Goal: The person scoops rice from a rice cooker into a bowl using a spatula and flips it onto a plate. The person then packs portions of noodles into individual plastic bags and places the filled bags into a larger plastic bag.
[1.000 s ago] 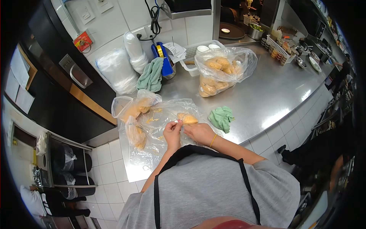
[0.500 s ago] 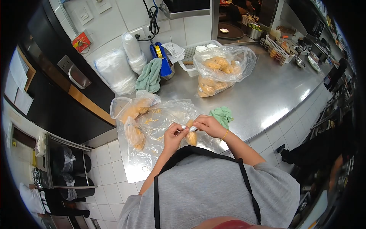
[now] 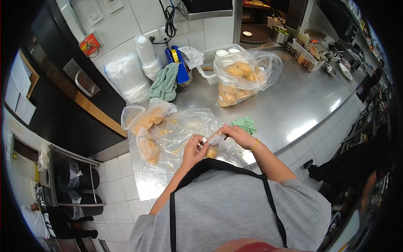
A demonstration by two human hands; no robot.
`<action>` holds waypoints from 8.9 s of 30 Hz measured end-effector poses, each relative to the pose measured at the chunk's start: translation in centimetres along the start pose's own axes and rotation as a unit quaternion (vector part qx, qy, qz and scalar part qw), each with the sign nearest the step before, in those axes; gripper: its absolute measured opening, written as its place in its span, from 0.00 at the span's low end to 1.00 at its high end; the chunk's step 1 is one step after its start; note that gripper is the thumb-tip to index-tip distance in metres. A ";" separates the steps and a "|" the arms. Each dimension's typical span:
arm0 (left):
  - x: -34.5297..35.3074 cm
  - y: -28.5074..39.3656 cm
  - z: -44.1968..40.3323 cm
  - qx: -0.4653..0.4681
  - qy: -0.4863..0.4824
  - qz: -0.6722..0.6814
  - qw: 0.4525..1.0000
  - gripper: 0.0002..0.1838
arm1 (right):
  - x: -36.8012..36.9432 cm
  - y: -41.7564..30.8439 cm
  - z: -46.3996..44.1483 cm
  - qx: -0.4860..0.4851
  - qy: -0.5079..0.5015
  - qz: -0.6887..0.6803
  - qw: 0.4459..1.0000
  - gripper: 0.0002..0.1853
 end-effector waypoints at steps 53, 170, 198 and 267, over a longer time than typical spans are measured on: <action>2.8 -6.4 1.8 -0.148 -0.018 0.309 0.939 0.11 | 4.2 -1.4 -0.4 -0.248 0.083 0.319 0.911 0.11; 5.2 -9.0 4.2 -0.216 -0.096 0.340 0.910 0.05 | 3.5 5.9 -2.1 -0.069 -0.043 0.139 0.987 0.06; -18.7 -11.5 -0.5 -0.152 0.197 -0.373 0.894 0.54 | -2.6 2.7 -1.1 -0.113 0.039 0.322 0.939 0.07; 2.9 0.5 -6.8 -0.191 -0.234 0.343 0.889 0.15 | 1.0 -8.9 -4.1 -0.080 0.048 0.135 0.986 0.29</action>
Point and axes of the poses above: each hand's wrist, its own z-axis away from the middle knuckle, its own x-axis out of the palm, y = z × x, the point moved 10 cm from there along -z, towards the middle knuckle, and after that the axes turned 7 degrees about -z, right-handed, at the moved point
